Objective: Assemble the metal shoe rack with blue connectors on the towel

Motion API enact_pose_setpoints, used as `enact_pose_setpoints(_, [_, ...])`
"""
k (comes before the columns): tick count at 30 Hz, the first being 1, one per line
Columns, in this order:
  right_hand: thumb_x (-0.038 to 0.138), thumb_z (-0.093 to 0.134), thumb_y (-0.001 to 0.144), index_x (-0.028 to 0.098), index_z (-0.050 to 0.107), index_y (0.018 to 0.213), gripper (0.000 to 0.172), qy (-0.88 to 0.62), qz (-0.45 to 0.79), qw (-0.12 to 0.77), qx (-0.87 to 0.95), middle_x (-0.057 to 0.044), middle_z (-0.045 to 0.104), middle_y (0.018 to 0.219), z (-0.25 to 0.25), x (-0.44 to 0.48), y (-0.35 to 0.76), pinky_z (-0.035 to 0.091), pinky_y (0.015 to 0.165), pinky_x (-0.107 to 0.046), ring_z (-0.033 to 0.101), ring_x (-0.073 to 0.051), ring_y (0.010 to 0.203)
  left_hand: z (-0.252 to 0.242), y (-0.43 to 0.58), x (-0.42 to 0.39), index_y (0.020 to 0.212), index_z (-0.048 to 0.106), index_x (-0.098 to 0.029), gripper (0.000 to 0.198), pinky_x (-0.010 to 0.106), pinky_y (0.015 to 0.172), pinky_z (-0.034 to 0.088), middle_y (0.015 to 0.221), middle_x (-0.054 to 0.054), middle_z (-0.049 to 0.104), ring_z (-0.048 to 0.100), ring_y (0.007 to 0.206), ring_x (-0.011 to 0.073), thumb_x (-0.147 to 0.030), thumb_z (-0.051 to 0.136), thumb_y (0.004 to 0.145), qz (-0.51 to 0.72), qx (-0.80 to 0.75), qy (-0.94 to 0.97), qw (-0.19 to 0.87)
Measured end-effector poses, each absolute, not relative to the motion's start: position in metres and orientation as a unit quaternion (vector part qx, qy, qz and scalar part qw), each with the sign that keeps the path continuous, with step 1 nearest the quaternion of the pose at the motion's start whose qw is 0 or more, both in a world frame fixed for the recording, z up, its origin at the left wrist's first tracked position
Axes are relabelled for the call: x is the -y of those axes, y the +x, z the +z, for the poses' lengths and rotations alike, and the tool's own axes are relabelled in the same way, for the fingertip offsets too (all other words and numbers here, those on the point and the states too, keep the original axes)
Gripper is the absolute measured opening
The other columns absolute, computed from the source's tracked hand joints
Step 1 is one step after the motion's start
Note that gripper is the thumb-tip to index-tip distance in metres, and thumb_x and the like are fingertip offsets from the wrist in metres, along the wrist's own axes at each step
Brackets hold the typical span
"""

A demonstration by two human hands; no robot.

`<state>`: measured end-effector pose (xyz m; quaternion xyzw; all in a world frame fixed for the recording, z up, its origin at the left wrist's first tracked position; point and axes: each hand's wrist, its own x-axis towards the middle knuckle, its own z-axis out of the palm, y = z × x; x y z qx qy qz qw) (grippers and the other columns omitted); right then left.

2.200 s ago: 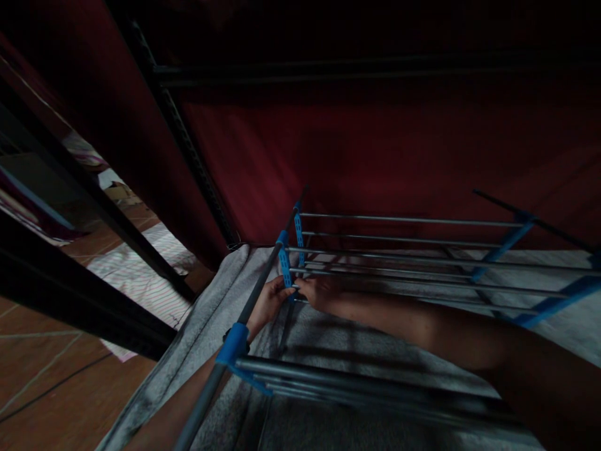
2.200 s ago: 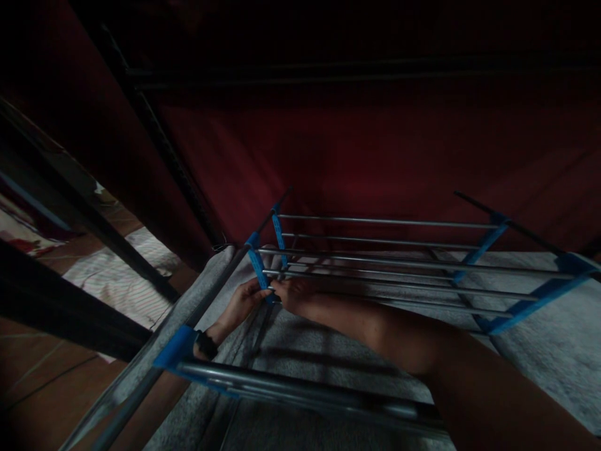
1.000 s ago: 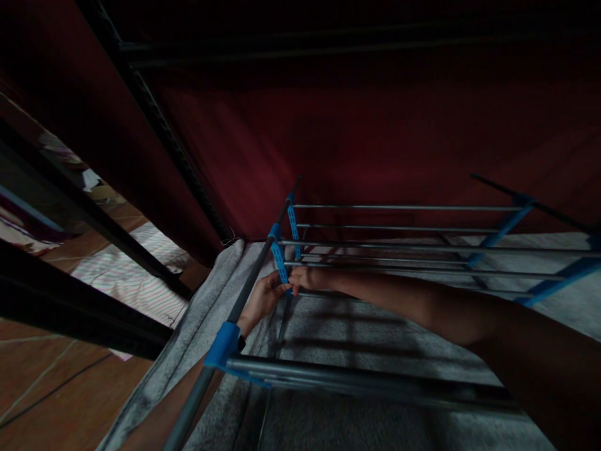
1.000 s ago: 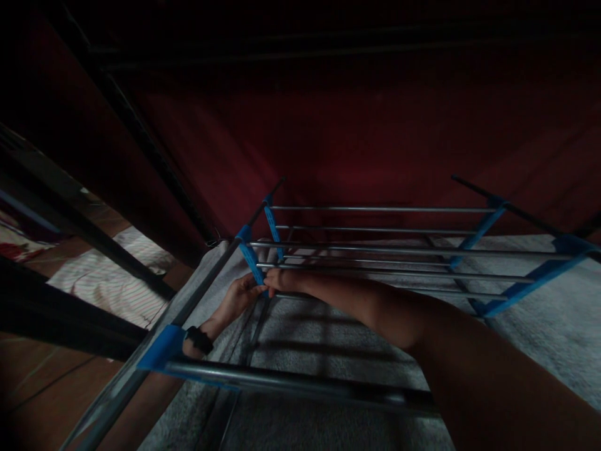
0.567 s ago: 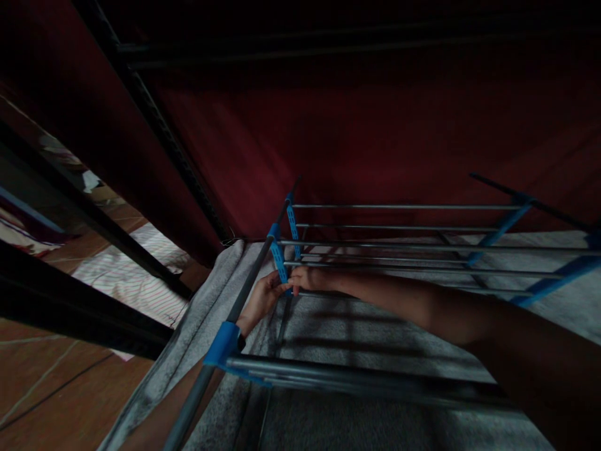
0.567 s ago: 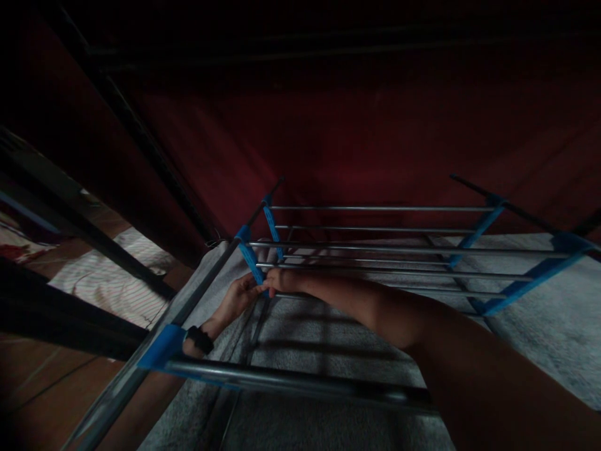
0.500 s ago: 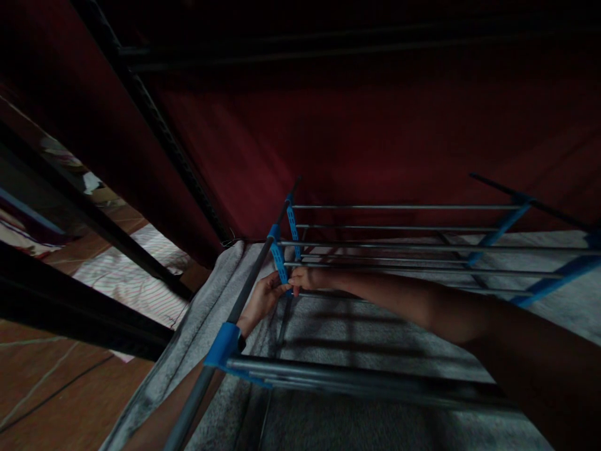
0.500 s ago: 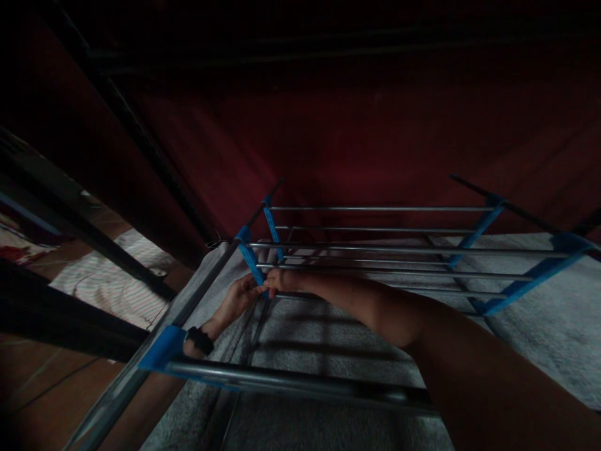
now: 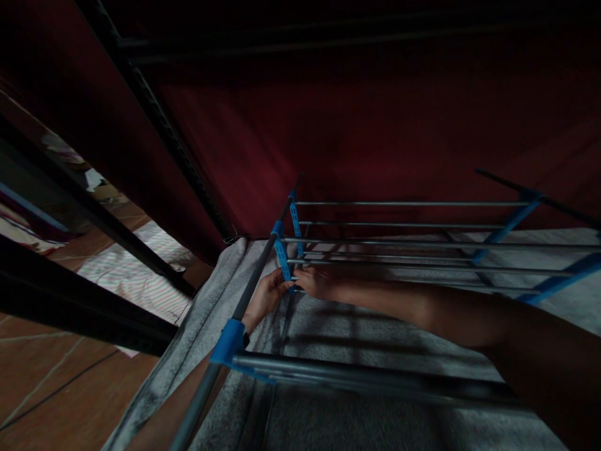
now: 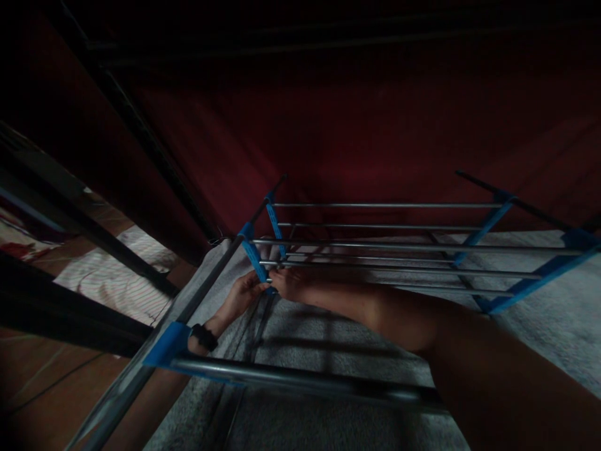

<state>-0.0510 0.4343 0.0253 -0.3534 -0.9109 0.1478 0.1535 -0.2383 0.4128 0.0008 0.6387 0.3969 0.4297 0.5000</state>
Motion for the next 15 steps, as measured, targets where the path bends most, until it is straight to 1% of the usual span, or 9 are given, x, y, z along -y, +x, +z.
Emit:
enact_pose_setpoints(3, [0.018, 0.049, 0.092, 0.014, 0.06, 0.095, 0.012, -0.352, 0.158, 0.143, 0.911, -0.008, 0.068, 0.087, 0.027, -0.435, -0.051, 0.036, 0.06, -0.026, 0.055, -0.015, 0.069, 0.0, -0.239, -0.412, 0.108, 0.061, -0.016, 0.031, 0.039, 0.095, 0.048, 0.106, 0.009, 0.07, 0.062, 0.101, 0.0282, -0.026, 0.067, 0.079, 0.432, -0.399, 0.641, 0.494])
enact_pose_setpoints(8, [0.014, 0.048, 0.092, 0.014, 0.059, 0.084, 0.013, -0.331, 0.184, 0.134, 0.916, -0.004, 0.065, 0.079, 0.041, -0.437, -0.05, 0.038, 0.064, -0.023, 0.054, -0.013, 0.07, 0.005, -0.239, -0.411, 0.105, 0.063, -0.016, 0.028, 0.039, 0.096, 0.048, 0.106, 0.009, 0.07, 0.062, 0.101, 0.0283, -0.026, 0.067, 0.079, 0.425, -0.405, 0.658, 0.471])
enact_pose_setpoints(15, [0.012, 0.05, 0.091, 0.015, 0.061, 0.079, 0.016, -0.316, 0.222, 0.147, 0.911, -0.002, 0.062, 0.072, 0.048, -0.437, -0.048, 0.039, 0.064, -0.022, 0.053, -0.012, 0.066, 0.008, -0.238, -0.409, 0.103, 0.064, -0.015, 0.027, 0.036, 0.095, 0.048, 0.108, 0.009, 0.07, 0.063, 0.099, 0.0267, -0.028, 0.067, 0.08, 0.423, -0.408, 0.662, 0.465])
